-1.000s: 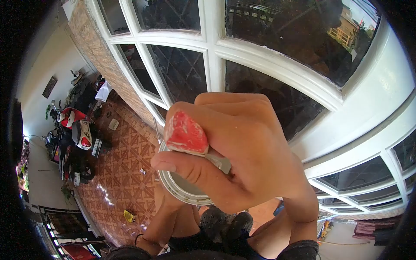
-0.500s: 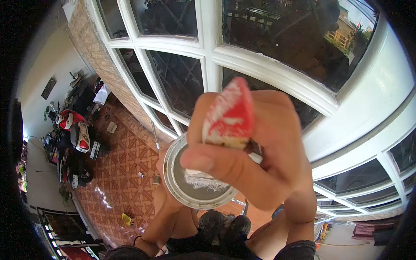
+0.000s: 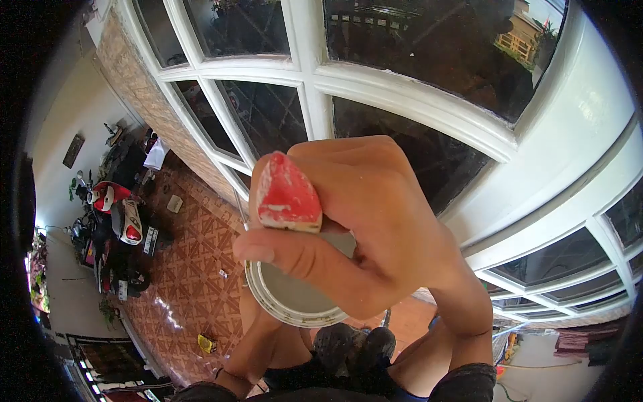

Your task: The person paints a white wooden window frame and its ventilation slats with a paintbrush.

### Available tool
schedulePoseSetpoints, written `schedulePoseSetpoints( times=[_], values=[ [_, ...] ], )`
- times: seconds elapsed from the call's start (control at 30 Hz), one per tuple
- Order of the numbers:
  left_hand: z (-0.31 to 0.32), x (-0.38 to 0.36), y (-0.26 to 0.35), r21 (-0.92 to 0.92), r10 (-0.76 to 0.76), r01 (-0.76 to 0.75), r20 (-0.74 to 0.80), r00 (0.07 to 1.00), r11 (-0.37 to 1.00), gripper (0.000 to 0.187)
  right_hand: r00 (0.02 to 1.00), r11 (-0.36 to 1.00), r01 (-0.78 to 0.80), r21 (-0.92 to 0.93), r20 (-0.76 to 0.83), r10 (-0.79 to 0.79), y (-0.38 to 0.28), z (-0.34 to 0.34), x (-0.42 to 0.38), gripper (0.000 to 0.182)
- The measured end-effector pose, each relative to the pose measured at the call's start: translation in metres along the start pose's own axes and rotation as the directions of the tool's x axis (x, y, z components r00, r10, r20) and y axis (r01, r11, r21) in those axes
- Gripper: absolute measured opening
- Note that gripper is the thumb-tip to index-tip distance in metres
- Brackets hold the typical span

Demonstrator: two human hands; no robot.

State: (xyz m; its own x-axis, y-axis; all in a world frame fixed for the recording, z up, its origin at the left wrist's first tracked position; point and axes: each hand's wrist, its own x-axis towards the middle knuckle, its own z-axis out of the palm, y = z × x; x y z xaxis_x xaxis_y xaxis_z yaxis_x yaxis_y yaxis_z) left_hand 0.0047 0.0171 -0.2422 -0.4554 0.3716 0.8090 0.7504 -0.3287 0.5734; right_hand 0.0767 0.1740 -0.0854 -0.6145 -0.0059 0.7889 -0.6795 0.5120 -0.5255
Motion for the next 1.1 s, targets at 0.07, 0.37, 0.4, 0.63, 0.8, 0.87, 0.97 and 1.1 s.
schedulePoseSetpoints(
  times=[0.07, 0.37, 0.4, 0.63, 0.8, 0.87, 0.97, 1.1],
  values=[
    [0.000, 0.005, 0.005, -0.032, 0.004, -0.004, -0.002, 1.000, 0.999, 0.119, 1.000, 1.000, -0.012, -0.016, -0.006, 0.012, -0.007, 0.000, 0.001, 0.032],
    [0.001, -0.003, 0.002, 0.006, 0.007, -0.007, -0.017, 1.000, 1.000, 0.121, 0.994, 0.989, 0.031, -0.146, 0.105, -0.015, -0.017, 0.003, 0.002, 0.038],
    [0.000, -0.002, 0.004, 0.008, 0.007, -0.007, -0.013, 1.000, 1.000, 0.120, 0.993, 0.987, 0.056, -0.151, 0.113, -0.038, -0.016, 0.005, 0.001, 0.039],
    [0.001, 0.002, 0.008, 0.010, 0.012, -0.012, -0.028, 1.000, 1.000, 0.118, 0.983, 0.977, 0.131, -0.171, 0.146, -0.107, -0.016, 0.006, 0.000, 0.045],
    [0.000, 0.002, 0.011, 0.012, -0.007, 0.007, -0.017, 1.000, 1.000, 0.117, 0.979, 0.974, 0.130, -0.184, 0.179, -0.097, -0.016, 0.006, -0.002, 0.043],
    [0.000, 0.001, 0.009, -0.028, -0.013, 0.012, -0.022, 1.000, 1.000, 0.116, 0.980, 0.976, 0.133, -0.173, 0.169, -0.103, -0.016, 0.003, -0.001, 0.044],
    [-0.003, 0.002, 0.006, 0.006, 0.005, -0.005, -0.004, 1.000, 1.000, 0.118, 0.998, 0.990, 0.051, -0.134, 0.039, -0.047, -0.023, -0.003, -0.002, 0.047],
    [-0.008, -0.028, 0.000, -0.129, -0.343, 0.347, 0.059, 0.938, 0.929, 0.123, 0.969, 0.998, -0.057, -0.035, -0.244, 0.046, -0.021, -0.007, -0.009, 0.050]
  ],
)
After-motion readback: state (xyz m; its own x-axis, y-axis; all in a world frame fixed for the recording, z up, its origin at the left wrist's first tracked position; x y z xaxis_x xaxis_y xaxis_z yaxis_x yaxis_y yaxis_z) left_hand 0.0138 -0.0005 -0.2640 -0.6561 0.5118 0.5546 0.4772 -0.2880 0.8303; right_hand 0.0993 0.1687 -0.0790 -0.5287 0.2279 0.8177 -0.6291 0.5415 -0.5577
